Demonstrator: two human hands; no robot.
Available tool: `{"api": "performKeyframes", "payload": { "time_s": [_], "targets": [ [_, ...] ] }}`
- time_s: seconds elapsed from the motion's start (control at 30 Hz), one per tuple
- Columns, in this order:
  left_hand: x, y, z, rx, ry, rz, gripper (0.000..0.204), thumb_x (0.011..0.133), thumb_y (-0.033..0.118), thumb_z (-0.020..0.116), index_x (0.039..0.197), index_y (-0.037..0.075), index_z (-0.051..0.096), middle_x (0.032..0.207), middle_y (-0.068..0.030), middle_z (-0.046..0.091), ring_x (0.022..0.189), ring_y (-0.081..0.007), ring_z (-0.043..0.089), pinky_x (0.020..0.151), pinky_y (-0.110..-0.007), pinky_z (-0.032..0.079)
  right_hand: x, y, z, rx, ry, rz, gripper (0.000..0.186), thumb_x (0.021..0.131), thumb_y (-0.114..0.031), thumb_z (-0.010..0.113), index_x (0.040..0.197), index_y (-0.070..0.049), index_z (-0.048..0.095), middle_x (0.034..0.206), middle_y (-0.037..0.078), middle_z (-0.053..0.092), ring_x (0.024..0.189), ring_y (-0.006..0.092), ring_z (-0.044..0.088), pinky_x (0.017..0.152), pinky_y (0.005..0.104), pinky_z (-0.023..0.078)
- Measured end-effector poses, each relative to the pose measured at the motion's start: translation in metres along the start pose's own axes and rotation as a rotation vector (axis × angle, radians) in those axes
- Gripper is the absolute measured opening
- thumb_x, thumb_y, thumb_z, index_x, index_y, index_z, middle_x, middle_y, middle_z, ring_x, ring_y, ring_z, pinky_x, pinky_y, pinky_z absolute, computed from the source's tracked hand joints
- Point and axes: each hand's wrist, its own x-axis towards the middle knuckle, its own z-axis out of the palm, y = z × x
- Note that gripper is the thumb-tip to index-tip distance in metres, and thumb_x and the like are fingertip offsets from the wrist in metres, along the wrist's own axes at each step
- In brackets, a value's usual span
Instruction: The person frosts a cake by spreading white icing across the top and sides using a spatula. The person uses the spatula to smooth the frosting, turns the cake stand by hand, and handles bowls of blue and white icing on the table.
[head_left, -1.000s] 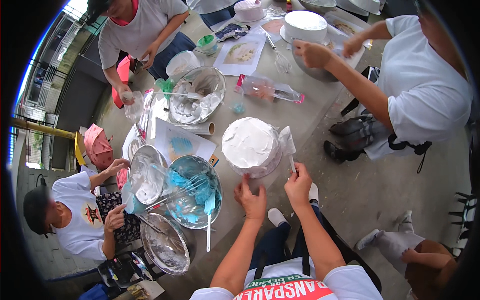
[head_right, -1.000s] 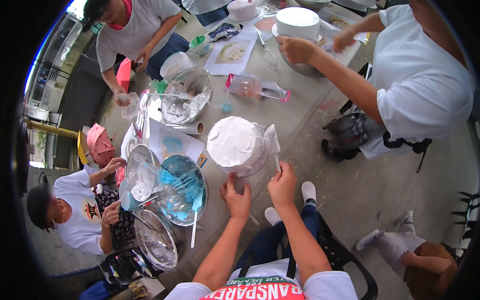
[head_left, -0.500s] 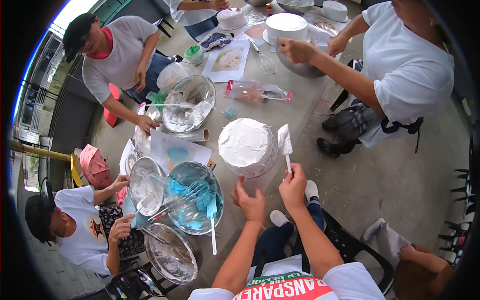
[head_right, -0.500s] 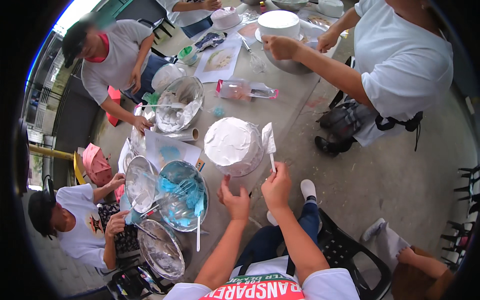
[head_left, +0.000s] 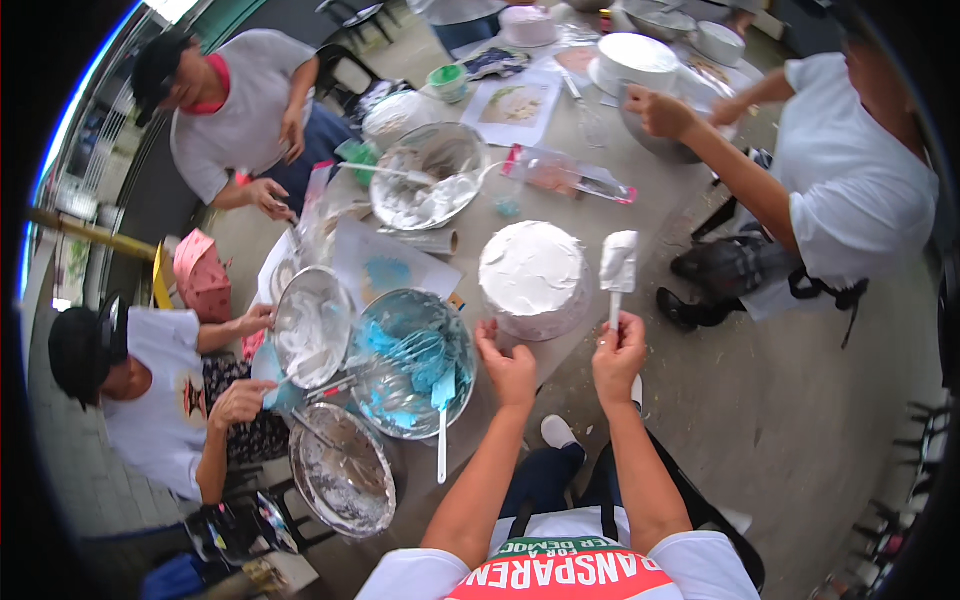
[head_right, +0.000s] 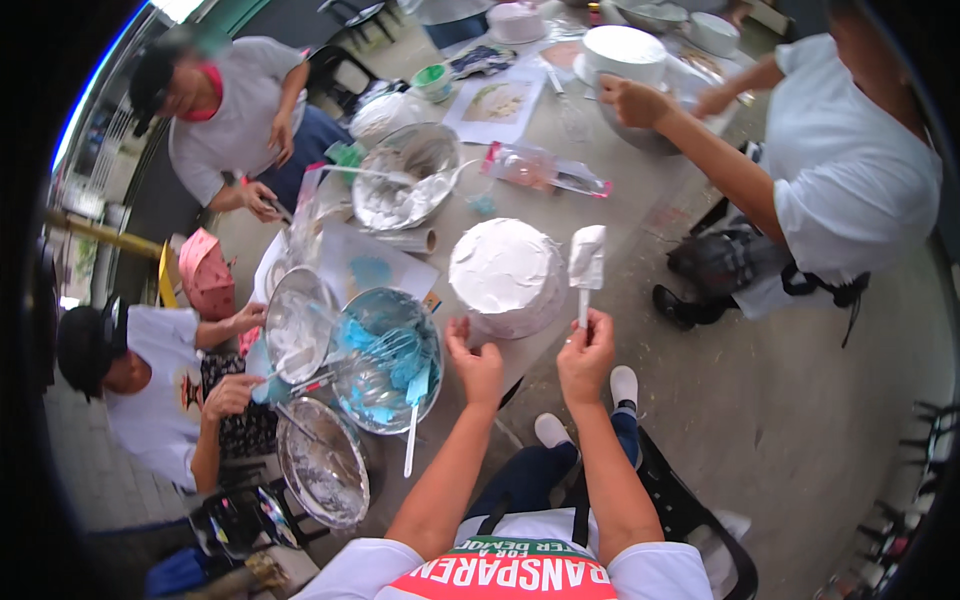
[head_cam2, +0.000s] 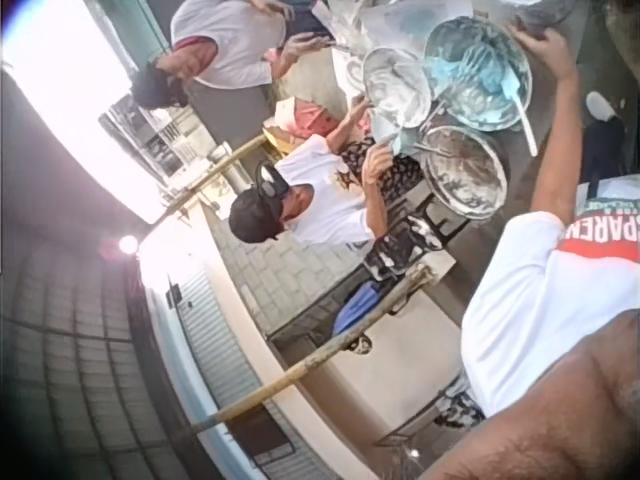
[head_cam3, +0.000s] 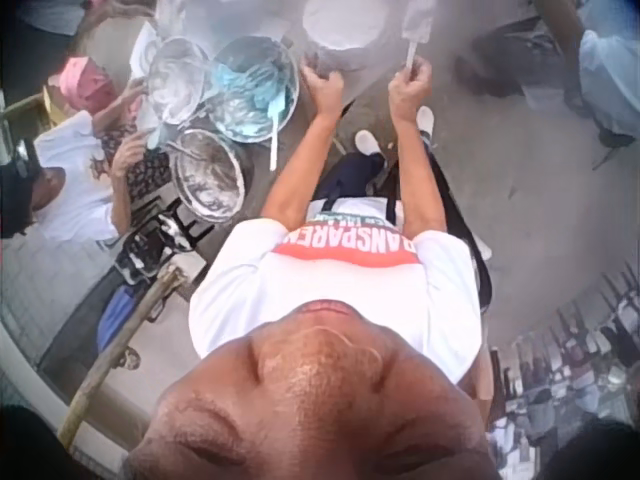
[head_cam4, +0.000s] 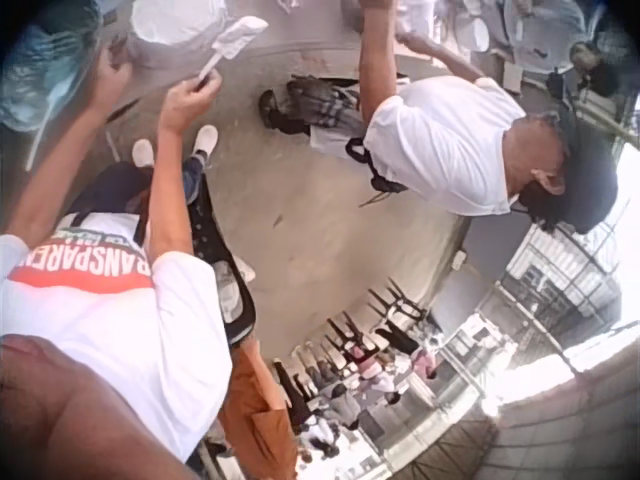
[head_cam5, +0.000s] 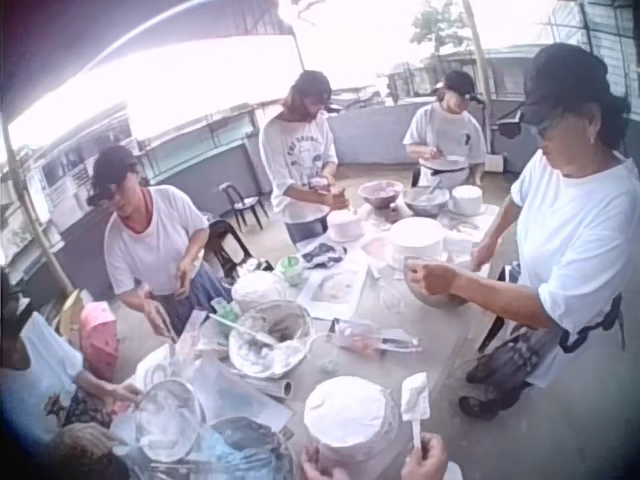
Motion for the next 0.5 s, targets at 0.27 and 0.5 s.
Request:
{"api": "performKeyframes", "payload": {
  "time_s": [0.27,0.5],
  "targets": [
    [-0.020,0.073,-0.017,0.021,0.015,-0.023,0.072,0.076,-0.003,0.053,0.146,0.001,0.032,0.139,-0.0168,0.050,0.131,-0.0265,0.048,0.102,-0.039,0.038,0.000,-0.042,-0.011,0.077,-0.233,-0.007,0.022,0.089,0.010,0.046,0.108,0.000,0.053,0.090,0.003,0.055,0.071,0.0073,0.051,0.065,0.0211,0.044],
    [-0.016,0.102,-0.067,0.553,0.165,0.316,0.077,0.074,0.010,0.065,0.143,-0.002,0.034,0.137,-0.0182,0.049,0.135,-0.0391,0.035,0.110,-0.050,0.023,0.009,-0.058,-0.029,0.058,-0.509,0.055,0.025,0.089,0.011,0.045,0.110,-0.001,0.051,0.094,0.004,0.054,0.072,0.0061,0.050,0.067,0.0199,0.043]
  ]
}}
